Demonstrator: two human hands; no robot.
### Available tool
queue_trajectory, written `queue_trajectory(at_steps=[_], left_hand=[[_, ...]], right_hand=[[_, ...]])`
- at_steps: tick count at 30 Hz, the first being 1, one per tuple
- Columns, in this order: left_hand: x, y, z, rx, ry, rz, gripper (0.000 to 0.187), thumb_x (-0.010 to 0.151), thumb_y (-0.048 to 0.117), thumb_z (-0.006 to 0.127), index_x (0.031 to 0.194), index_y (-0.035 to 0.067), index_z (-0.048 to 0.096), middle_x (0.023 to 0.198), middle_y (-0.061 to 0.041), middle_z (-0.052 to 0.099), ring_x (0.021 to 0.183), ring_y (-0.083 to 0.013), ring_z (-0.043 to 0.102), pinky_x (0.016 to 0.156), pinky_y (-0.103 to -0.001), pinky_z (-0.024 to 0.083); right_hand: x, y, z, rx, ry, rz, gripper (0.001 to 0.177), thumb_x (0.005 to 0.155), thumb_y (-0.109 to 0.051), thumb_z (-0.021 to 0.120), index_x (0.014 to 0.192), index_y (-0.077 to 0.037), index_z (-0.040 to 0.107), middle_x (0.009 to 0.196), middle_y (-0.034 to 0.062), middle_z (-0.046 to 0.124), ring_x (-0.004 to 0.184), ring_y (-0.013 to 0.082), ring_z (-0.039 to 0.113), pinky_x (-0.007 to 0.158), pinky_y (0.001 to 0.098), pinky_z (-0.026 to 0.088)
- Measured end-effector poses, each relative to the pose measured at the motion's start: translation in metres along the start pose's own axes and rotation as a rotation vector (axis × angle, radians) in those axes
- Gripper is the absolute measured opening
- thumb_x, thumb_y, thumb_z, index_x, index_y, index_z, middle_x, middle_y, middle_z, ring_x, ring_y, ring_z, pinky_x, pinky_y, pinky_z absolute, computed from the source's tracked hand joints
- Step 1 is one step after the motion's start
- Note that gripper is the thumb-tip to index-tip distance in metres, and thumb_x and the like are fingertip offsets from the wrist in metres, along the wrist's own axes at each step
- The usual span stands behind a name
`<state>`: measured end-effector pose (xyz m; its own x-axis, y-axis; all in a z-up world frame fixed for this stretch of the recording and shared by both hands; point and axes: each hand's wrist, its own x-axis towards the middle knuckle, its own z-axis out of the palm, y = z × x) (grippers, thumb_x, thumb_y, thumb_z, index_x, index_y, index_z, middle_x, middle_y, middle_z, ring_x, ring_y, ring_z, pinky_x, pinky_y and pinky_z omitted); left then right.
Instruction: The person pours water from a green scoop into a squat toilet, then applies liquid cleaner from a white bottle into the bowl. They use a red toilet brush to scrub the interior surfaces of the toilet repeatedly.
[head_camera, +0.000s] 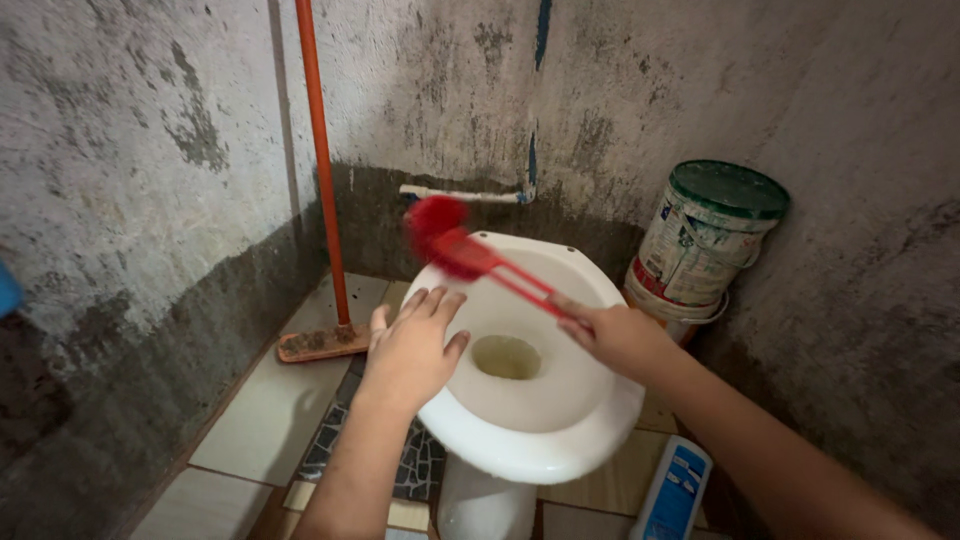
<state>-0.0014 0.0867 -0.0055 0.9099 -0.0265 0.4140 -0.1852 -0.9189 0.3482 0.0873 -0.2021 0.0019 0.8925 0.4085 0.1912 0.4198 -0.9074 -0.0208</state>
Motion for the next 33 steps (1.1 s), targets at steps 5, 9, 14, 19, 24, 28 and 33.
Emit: queue_trajectory(at_steps=[5, 9, 14, 19, 24, 28, 33], left_hand=[[0.000, -0.002, 0.000, 0.026, 0.021, -0.001, 0.053, 0.091, 0.035, 0.063, 0.142, 0.024, 0.053, 0.154, -0.003, 0.047, 0.144, -0.0223, 0.039, 0.114, -0.060, 0.024], [0.001, -0.016, -0.014, 0.018, 0.070, -0.040, 0.053, 0.091, 0.032, 0.064, 0.142, 0.022, 0.053, 0.153, -0.003, 0.048, 0.142, -0.0201, 0.043, 0.115, -0.060, 0.023], [0.003, -0.023, -0.014, -0.009, 0.124, -0.020, 0.052, 0.089, 0.022, 0.064, 0.141, 0.022, 0.055, 0.152, -0.001, 0.051, 0.140, -0.0194, 0.045, 0.114, -0.059, 0.024], [0.004, -0.028, -0.007, 0.054, 0.190, 0.050, 0.049, 0.088, 0.010, 0.062, 0.134, 0.023, 0.062, 0.149, -0.002, 0.054, 0.141, -0.0196, 0.046, 0.115, -0.061, 0.023], [0.006, -0.031, -0.020, 0.088, 0.211, 0.076, 0.050, 0.087, 0.007, 0.062, 0.135, 0.021, 0.062, 0.149, -0.005, 0.054, 0.140, -0.0218, 0.046, 0.113, -0.062, 0.023], [0.005, -0.024, -0.027, 0.036, 0.186, 0.064, 0.045, 0.087, 0.016, 0.067, 0.132, 0.020, 0.063, 0.148, -0.004, 0.055, 0.141, -0.0219, 0.045, 0.115, -0.061, 0.024], [0.002, -0.023, -0.031, 0.080, 0.097, 0.072, 0.048, 0.085, 0.019, 0.069, 0.132, 0.023, 0.064, 0.149, -0.004, 0.054, 0.142, -0.0234, 0.043, 0.114, -0.063, 0.023]], right_hand=[[-0.013, -0.003, -0.014, -0.110, -0.053, 0.021, 0.051, 0.096, -0.057, 0.049, 0.147, -0.054, 0.049, 0.080, 0.0153, 0.073, 0.070, 0.0346, 0.073, 0.071, 0.0479, 0.060], [0.014, -0.015, -0.006, -0.054, 0.075, 0.137, 0.044, 0.101, -0.053, 0.049, 0.145, -0.047, 0.052, 0.082, 0.0158, 0.072, 0.071, 0.0362, 0.071, 0.068, 0.0509, 0.058], [-0.010, -0.019, -0.012, 0.003, -0.055, -0.062, 0.051, 0.097, -0.053, 0.050, 0.148, -0.051, 0.047, 0.078, 0.0162, 0.072, 0.069, 0.0336, 0.072, 0.070, 0.0467, 0.058], [-0.040, -0.006, -0.037, -0.032, -0.211, -0.142, 0.053, 0.095, -0.056, 0.052, 0.147, -0.059, 0.049, 0.076, 0.0122, 0.072, 0.067, 0.0275, 0.074, 0.067, 0.0438, 0.059], [-0.020, -0.024, -0.019, 0.006, 0.024, -0.125, 0.045, 0.099, -0.053, 0.054, 0.144, -0.049, 0.052, 0.075, 0.0142, 0.070, 0.065, 0.0324, 0.071, 0.067, 0.0457, 0.058], [-0.035, -0.035, -0.014, 0.084, -0.087, -0.168, 0.048, 0.098, -0.051, 0.055, 0.146, -0.051, 0.051, 0.069, 0.0150, 0.070, 0.063, 0.0322, 0.070, 0.068, 0.0453, 0.058], [-0.075, -0.004, -0.047, 0.062, -0.244, -0.235, 0.047, 0.095, -0.054, 0.056, 0.142, -0.056, 0.057, 0.075, 0.0070, 0.075, 0.064, 0.0234, 0.076, 0.066, 0.0412, 0.061]])
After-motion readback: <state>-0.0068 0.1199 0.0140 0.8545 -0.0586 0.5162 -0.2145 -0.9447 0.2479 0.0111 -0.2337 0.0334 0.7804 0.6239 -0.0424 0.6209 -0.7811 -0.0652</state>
